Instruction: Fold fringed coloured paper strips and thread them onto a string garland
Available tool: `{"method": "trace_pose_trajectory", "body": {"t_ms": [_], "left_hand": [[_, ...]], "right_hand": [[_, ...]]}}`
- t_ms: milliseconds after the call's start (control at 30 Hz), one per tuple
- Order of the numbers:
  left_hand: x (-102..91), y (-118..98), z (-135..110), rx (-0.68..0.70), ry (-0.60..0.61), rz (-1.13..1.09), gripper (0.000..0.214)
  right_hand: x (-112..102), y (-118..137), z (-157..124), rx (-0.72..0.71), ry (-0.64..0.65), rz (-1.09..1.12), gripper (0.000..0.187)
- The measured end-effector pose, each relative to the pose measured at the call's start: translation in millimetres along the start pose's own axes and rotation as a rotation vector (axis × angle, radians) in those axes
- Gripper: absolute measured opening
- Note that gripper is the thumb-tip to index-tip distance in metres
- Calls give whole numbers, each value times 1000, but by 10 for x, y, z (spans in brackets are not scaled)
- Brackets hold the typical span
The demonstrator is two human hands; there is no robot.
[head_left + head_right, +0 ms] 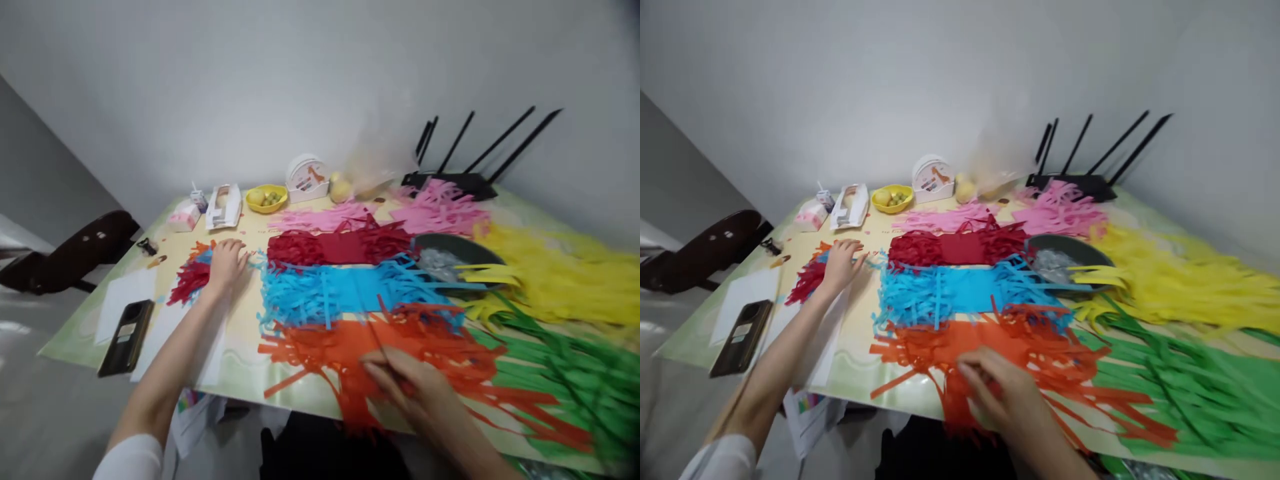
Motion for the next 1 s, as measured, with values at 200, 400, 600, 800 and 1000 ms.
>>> {"method": "trace_pose_trajectory", "body": {"t_ms": [200, 400, 600, 800, 1000], "left_hand": [[532, -847, 1280, 231, 165, -102, 25], [1303, -1129, 2003, 230, 385, -23, 32], [1577, -994, 2136, 203, 480, 39, 34], [1525, -959, 2200, 196, 491, -8, 28], [1496, -921, 2259, 194, 466, -76, 24]], "right_hand": [[-594, -290, 1574, -23, -46, -457, 24], [-504, -712, 2916, 53, 84, -744, 24], [-196, -1121, 3300, 90, 211, -871, 28], [-260, -1276, 3396, 111, 175, -1003, 31], [-297, -1322, 3422, 68, 149, -1034, 28]]}}
Point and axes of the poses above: each hand's wrist, its own z-axis towards the middle knuckle, its own x-axis out of the palm, y = z × x, the point moved 2 cm from there along z, towards the middle knuckle, and after that the axes turned 8 degrees about x, right-handed, at the moved point
